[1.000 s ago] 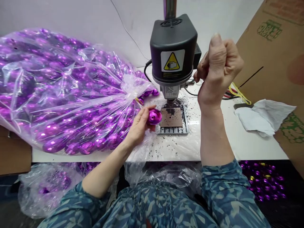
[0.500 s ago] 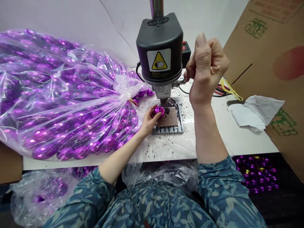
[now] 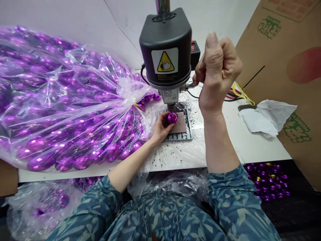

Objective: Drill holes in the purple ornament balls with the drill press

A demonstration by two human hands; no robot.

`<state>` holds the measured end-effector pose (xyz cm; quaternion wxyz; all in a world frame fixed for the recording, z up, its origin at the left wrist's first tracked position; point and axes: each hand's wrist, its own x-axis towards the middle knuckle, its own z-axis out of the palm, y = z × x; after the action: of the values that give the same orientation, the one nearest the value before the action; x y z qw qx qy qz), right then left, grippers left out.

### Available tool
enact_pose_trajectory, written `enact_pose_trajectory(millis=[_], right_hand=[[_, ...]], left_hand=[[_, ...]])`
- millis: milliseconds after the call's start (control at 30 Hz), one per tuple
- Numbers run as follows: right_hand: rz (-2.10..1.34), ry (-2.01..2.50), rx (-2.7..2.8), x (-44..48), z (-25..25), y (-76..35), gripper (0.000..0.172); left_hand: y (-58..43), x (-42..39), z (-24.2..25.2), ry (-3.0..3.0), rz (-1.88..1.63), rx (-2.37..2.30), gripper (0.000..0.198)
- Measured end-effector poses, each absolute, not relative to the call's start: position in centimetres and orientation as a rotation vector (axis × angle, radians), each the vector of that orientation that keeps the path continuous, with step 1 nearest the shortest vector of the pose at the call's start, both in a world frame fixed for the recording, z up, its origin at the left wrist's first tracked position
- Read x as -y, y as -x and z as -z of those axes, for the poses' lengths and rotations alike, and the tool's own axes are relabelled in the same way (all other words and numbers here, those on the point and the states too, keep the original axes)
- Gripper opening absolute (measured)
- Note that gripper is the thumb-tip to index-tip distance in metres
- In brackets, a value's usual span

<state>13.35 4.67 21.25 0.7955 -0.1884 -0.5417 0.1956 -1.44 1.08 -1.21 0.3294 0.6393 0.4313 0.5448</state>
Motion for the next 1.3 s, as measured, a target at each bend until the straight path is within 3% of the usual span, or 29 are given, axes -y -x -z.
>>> enact_pose_trajectory(millis=[267, 500, 767, 1300], right_hand=[[-0.472, 0.397, 1.159, -4.5, -21.0, -13.5, 0.064], [-0.415, 0.396, 1.095, -3.6, -19.6, -13.2, 0.063], [-0.342, 0.435, 1.019, -3.1, -17.2, -13.2, 0.068], [-0.182, 0.116, 1.037, -4.4, -14.1, -13.1, 0.062]], left_hand=[[0.6, -0.9, 1.0, -1.617, -1.408, -1.184, 0.051], [0.0, -0.4, 0.5, -1.427, -1.459, -1.113, 0.057], [0.0, -0.5, 0.6, -1.403, -1.456, -1.107, 0.057], [-0.1, -0.5, 0.7, -1.390, -1.468, -1.067, 0.058]])
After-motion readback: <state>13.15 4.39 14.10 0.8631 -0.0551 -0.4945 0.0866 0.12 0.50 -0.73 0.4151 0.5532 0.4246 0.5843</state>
